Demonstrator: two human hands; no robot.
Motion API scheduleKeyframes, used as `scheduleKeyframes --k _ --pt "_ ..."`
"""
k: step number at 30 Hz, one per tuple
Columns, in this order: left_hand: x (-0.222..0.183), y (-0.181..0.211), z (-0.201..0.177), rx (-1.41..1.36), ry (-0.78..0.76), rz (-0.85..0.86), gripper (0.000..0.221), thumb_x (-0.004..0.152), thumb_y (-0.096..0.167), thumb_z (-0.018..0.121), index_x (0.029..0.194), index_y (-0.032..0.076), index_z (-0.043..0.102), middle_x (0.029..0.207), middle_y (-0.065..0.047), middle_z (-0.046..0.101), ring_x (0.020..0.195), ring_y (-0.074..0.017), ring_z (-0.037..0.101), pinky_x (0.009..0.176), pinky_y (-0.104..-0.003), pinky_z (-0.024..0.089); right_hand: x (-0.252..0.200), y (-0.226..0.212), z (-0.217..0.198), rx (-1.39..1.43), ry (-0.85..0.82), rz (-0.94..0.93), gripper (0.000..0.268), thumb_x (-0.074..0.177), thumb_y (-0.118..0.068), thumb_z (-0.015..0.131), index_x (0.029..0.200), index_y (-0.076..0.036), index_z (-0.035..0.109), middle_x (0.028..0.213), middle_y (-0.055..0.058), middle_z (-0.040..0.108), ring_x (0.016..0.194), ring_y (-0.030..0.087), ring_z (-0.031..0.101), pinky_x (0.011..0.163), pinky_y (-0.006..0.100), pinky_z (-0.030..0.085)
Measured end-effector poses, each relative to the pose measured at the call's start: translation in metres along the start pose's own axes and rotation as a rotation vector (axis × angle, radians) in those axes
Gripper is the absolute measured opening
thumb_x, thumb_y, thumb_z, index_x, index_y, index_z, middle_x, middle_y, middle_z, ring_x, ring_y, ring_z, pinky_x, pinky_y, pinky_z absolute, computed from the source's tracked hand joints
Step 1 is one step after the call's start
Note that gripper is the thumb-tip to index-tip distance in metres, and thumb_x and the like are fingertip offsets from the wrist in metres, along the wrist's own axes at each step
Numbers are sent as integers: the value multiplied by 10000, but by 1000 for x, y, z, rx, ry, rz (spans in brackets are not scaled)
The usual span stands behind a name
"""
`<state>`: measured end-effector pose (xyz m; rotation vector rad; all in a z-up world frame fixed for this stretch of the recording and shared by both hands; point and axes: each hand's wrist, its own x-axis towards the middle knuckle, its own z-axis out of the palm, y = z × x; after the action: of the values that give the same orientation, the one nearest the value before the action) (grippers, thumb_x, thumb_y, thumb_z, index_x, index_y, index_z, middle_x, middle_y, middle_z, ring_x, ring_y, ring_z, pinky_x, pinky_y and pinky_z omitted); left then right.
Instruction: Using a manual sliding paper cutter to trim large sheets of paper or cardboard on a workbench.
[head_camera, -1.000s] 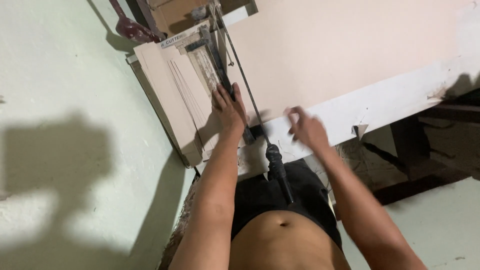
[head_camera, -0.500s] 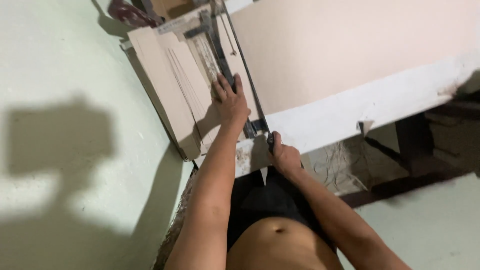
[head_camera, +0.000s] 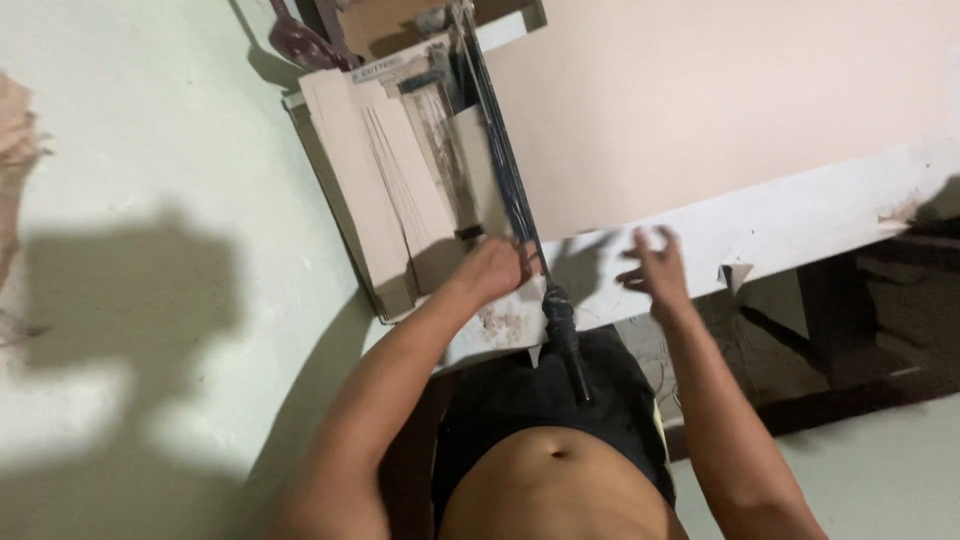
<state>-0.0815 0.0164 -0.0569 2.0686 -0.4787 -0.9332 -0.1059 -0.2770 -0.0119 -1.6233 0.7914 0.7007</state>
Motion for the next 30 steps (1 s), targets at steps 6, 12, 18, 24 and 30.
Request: scheduleKeyframes --k 6,12,18,24,30 --pt "-47 -22 -38 937 44 209 229 874 174 633 745 320 753 800 70 753 721 -147 681 675 -344 529 73 31 -28 478 149 110 504 1075 -518 582 1356 -162 362 1055 68 662 854 273 742 765 358 633" --pt "-45 -24 -75 957 16 65 227 999 185 567 1220 147 601 1327 -105 492 1144 -311 598 878 -429 502 48 62 -27 607 82 -2 242 1070 -229 659 1148 -114 461 921 159 677 769 264 759 686 345 675" --pt "8 36 -79 498 186 -327 505 1033 241 566 1520 185 442 1561 -199 322 1438 -430 339 1089 -536 379 52 35 15 331 134 -148 221 1080 -240 623 1201 -84 525 1012 121 691 896 281 753 765 442 639" --pt "50 43 -56 396 209 -560 1192 784 339 892 1640 95 98 1641 -340 -59 1507 -556 89 1158 -750 129 53 16 14 272 131 -116 277 1060 -266 649 1229 -60 573 958 119 686 868 272 757 764 453 646" --pt "61 24 -39 445 233 -683 1238 739 302 914 1650 104 99 1632 -359 -66 1486 -603 6 1121 -794 73 -11 -66 30 -782 -16 -44 576 1084 -670 372 969 -245 743 551 -32 701 580 205 748 756 397 578"
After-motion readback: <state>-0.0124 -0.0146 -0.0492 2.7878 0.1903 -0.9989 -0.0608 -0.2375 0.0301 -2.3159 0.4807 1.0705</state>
